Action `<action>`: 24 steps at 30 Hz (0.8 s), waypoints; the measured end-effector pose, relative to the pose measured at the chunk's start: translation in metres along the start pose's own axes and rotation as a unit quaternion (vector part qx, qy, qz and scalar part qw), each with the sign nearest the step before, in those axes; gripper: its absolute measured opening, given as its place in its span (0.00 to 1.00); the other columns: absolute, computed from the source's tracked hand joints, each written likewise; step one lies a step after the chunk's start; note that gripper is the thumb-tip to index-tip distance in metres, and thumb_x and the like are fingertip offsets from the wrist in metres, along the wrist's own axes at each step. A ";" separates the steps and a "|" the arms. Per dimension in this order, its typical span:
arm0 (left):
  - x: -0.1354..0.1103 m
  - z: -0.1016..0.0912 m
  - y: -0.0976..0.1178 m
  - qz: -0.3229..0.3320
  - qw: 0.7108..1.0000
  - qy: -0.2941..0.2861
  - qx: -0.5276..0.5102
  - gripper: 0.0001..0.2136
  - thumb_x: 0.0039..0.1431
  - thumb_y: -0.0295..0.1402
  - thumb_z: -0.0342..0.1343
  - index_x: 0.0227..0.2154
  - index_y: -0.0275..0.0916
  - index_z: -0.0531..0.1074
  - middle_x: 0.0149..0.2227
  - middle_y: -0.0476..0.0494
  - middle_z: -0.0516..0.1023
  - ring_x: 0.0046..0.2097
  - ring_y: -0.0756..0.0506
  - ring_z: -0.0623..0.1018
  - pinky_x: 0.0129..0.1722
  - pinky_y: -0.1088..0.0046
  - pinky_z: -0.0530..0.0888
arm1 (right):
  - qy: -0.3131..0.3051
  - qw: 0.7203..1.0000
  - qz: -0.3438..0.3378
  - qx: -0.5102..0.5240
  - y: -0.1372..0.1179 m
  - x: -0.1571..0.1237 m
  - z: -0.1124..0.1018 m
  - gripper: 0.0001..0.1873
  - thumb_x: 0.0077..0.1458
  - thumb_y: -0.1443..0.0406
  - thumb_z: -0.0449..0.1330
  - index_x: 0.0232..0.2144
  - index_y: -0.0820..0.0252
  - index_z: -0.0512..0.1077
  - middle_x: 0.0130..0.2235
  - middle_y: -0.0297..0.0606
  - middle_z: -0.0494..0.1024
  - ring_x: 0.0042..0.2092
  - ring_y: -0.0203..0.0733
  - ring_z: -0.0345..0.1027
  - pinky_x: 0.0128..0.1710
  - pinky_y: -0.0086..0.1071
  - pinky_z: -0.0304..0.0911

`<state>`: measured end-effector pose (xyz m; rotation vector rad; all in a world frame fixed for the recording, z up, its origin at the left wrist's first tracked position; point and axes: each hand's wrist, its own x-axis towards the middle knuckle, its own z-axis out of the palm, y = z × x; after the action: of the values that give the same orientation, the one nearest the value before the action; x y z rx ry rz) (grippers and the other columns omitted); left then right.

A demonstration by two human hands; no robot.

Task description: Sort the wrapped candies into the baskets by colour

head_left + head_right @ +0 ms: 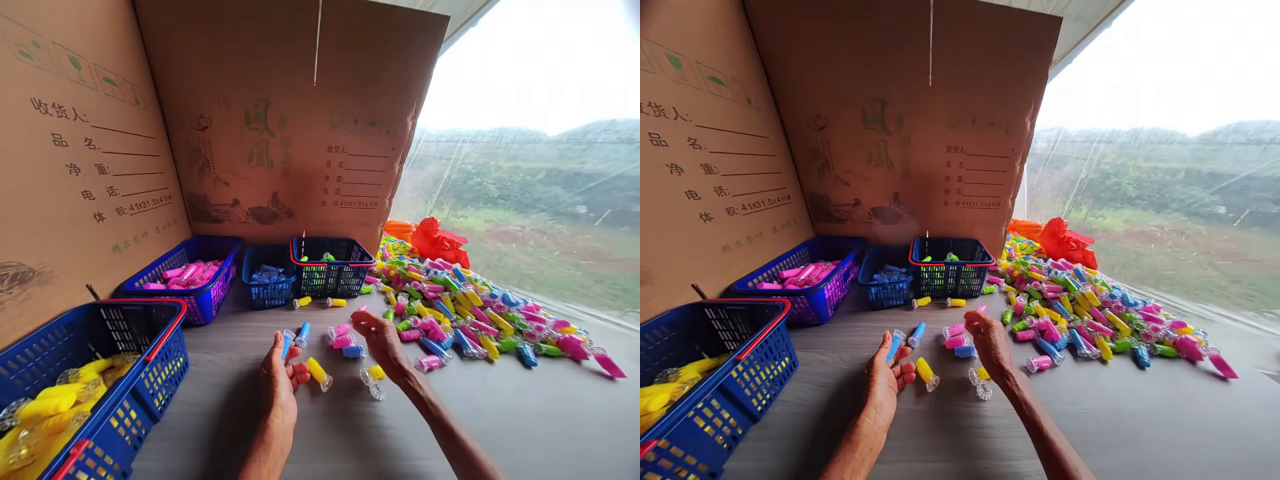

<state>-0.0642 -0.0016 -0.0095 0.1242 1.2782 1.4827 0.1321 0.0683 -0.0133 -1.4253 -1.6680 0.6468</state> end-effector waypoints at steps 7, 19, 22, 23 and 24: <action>0.003 -0.002 -0.004 0.014 0.999 -0.033 0.009 0.20 0.61 0.47 0.53 0.43 0.33 0.69 0.34 0.41 0.75 0.23 0.47 0.78 0.22 0.70 0.77 | -0.135 0.965 -0.078 -0.210 -0.018 -0.002 0.007 0.21 0.57 0.69 0.50 0.51 0.55 0.73 0.51 0.41 0.77 0.53 0.47 0.68 0.50 0.37 0.59; 0.000 -0.003 0.002 0.021 0.999 -0.022 -0.015 0.16 0.61 0.43 0.55 0.41 0.33 0.73 0.29 0.47 0.73 0.19 0.53 0.71 0.18 0.77 0.71 | -0.169 0.952 -0.067 -0.245 -0.023 0.001 0.019 0.13 0.59 0.69 0.50 0.37 0.58 0.74 0.44 0.41 0.74 0.46 0.43 0.65 0.40 0.31 0.55; -0.003 -0.003 0.011 -0.020 0.996 -0.056 -0.068 0.16 0.65 0.42 0.50 0.39 0.33 0.72 0.24 0.48 0.72 0.18 0.53 0.70 0.16 0.78 0.69 | -0.169 0.950 -0.066 -0.256 -0.025 -0.002 0.019 0.13 0.59 0.71 0.49 0.39 0.58 0.72 0.40 0.40 0.75 0.45 0.44 0.65 0.39 0.32 0.54; -0.004 -0.003 0.013 -0.029 0.994 -0.067 -0.081 0.16 0.66 0.42 0.49 0.39 0.33 0.72 0.23 0.48 0.72 0.17 0.52 0.70 0.16 0.77 0.68 | -0.168 0.949 -0.067 -0.257 -0.026 -0.004 0.019 0.13 0.59 0.71 0.48 0.39 0.58 0.71 0.40 0.40 0.75 0.45 0.44 0.65 0.39 0.32 0.54; -0.006 -0.003 0.015 -0.034 0.992 -0.076 -0.092 0.15 0.66 0.42 0.48 0.39 0.33 0.71 0.23 0.48 0.72 0.17 0.52 0.70 0.16 0.77 0.68 | -0.164 0.950 -0.071 -0.257 -0.026 -0.005 0.020 0.14 0.59 0.71 0.47 0.40 0.58 0.71 0.40 0.40 0.75 0.45 0.44 0.65 0.39 0.32 0.54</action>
<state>-0.0741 -0.0050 0.0035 0.0693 1.0099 1.4961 0.1013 0.0597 -0.0038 -1.5891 -2.3031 0.3932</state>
